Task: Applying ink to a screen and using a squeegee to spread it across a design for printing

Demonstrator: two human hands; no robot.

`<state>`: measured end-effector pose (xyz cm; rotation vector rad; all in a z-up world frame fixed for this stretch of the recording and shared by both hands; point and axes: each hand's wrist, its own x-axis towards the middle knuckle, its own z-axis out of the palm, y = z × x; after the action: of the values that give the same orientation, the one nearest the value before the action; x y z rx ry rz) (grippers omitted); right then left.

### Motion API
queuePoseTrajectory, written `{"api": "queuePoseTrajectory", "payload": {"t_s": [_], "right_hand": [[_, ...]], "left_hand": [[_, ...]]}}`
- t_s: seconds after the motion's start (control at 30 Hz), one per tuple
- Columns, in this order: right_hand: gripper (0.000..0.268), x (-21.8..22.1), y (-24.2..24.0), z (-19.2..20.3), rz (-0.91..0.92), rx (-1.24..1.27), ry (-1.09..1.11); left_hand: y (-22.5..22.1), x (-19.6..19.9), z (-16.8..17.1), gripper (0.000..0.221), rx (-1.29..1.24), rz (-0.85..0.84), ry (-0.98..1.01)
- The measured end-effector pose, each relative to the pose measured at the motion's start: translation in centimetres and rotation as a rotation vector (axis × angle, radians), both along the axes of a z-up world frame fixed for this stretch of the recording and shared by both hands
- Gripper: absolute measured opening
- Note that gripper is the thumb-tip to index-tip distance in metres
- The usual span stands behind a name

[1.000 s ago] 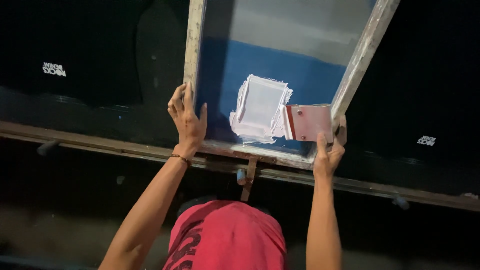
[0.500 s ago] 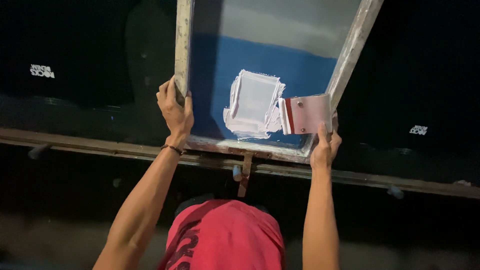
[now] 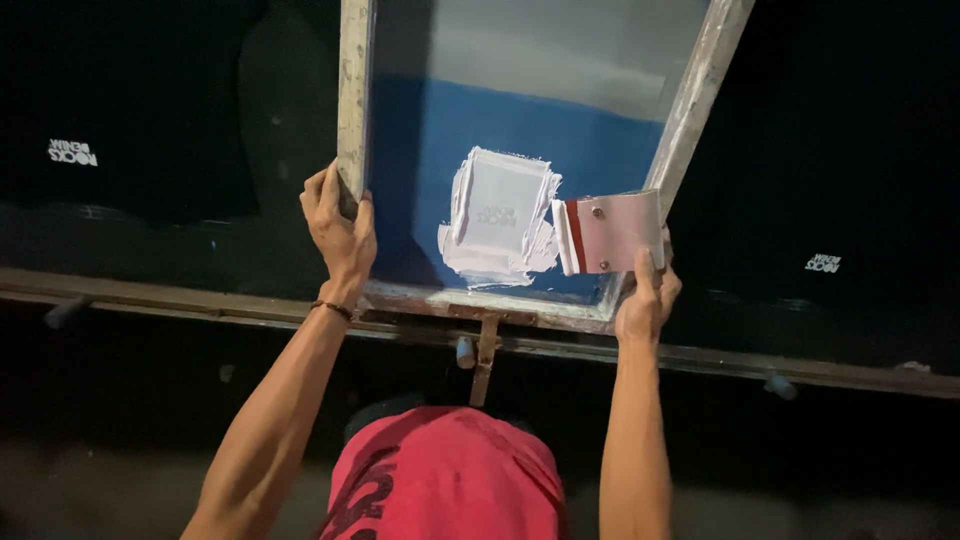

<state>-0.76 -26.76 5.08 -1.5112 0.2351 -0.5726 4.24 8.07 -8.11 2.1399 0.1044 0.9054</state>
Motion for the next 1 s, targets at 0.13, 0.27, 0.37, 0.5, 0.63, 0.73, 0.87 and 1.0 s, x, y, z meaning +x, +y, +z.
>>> {"api": "queuePoseTrajectory", "payload": {"t_s": [0.13, 0.27, 0.37, 0.5, 0.63, 0.73, 0.87, 1.0], "right_hand": [[0.027, 1.1, -2.3, -6.8, 0.005, -0.069, -0.133], [0.033, 1.0, -2.0, -7.2, 0.009, -0.077, -0.127], [0.030, 1.5, -1.3, -7.4, -0.059, -0.042, -0.130], [0.023, 1.6, -0.8, -7.2, -0.143, 0.009, -0.081], [0.030, 1.4, -0.8, -7.3, -0.147, 0.021, -0.096], [0.026, 1.2, -0.6, -7.2, -0.128, 0.019, -0.034], [0.021, 1.4, -2.2, -9.8, -0.164, -0.004, -0.019], [0.019, 1.3, -0.5, -7.8, -0.192, 0.031, 0.003]], "left_hand": [[-0.2, -0.1, 0.2, 0.057, -0.024, 0.009, -0.001], [-0.1, 0.1, -0.3, 0.057, -0.021, -0.004, -0.053], [0.4, 0.7, -1.5, 0.058, -0.039, -0.015, -0.062], [0.1, 0.4, 0.2, 0.061, -0.049, -0.007, -0.037], [-0.5, 0.5, -0.3, 0.059, -0.100, 0.042, -0.029], [-0.5, 0.6, -0.1, 0.059, -0.146, 0.040, -0.028], [-0.5, 0.2, -0.1, 0.059, -0.131, 0.056, 0.027], [-0.6, 0.3, 0.3, 0.054, -0.145, 0.050, 0.043]]}}
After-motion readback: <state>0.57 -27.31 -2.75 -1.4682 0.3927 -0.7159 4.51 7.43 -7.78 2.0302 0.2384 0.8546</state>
